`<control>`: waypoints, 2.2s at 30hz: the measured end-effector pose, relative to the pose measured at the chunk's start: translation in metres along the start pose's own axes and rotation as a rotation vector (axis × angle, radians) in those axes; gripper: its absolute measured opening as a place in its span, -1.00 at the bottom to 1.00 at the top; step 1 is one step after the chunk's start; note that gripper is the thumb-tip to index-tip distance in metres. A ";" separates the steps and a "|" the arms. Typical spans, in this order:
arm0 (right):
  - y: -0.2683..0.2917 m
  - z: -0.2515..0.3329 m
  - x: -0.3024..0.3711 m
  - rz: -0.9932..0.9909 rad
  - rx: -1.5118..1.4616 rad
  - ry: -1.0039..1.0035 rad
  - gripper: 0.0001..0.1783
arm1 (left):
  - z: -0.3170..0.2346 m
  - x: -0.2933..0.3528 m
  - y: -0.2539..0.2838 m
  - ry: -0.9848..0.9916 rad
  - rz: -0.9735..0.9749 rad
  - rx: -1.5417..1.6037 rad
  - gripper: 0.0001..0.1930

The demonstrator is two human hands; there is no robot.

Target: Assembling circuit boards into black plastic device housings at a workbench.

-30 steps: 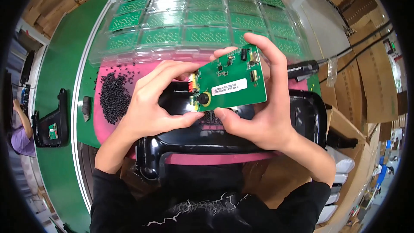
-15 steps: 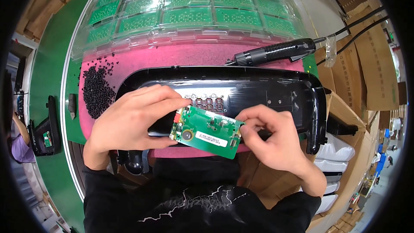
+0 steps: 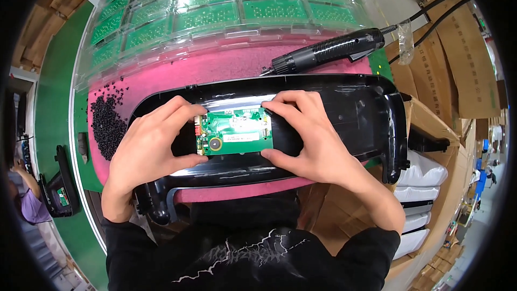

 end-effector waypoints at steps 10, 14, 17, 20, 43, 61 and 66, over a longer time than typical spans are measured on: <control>-0.004 0.000 -0.001 0.002 0.074 -0.003 -0.22 | 0.003 -0.001 -0.005 0.047 0.022 -0.048 -0.34; -0.006 0.002 -0.003 0.004 0.070 -0.004 -0.22 | 0.004 0.000 -0.004 0.065 0.044 -0.041 -0.34; -0.006 0.004 -0.006 0.000 0.081 0.026 -0.22 | 0.003 0.003 -0.002 0.052 0.039 -0.051 -0.36; -0.006 0.003 -0.004 -0.019 0.103 0.009 -0.25 | 0.000 0.007 -0.002 0.020 0.038 -0.079 -0.40; 0.106 -0.147 -0.019 -0.373 -0.072 -0.597 -0.65 | 0.109 0.052 0.093 0.293 -0.430 -0.222 -0.79; 0.077 0.029 -0.050 -0.708 -1.483 0.198 -0.46 | -0.008 -0.003 0.064 -0.291 -0.274 0.454 -0.87; 0.072 0.053 -0.044 -0.689 -1.515 0.257 -0.41 | -0.021 -0.013 0.039 -0.378 -0.131 0.685 -0.85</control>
Point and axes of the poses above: each hand's wrist, its own x-axis away from the middle knuckle, its own y-axis out of the back of the hand, z = x × y, the point moved 8 cm from there along -x, towards the middle knuckle, and after that the axes turned 13 degrees about x, right-handed, at the moved point
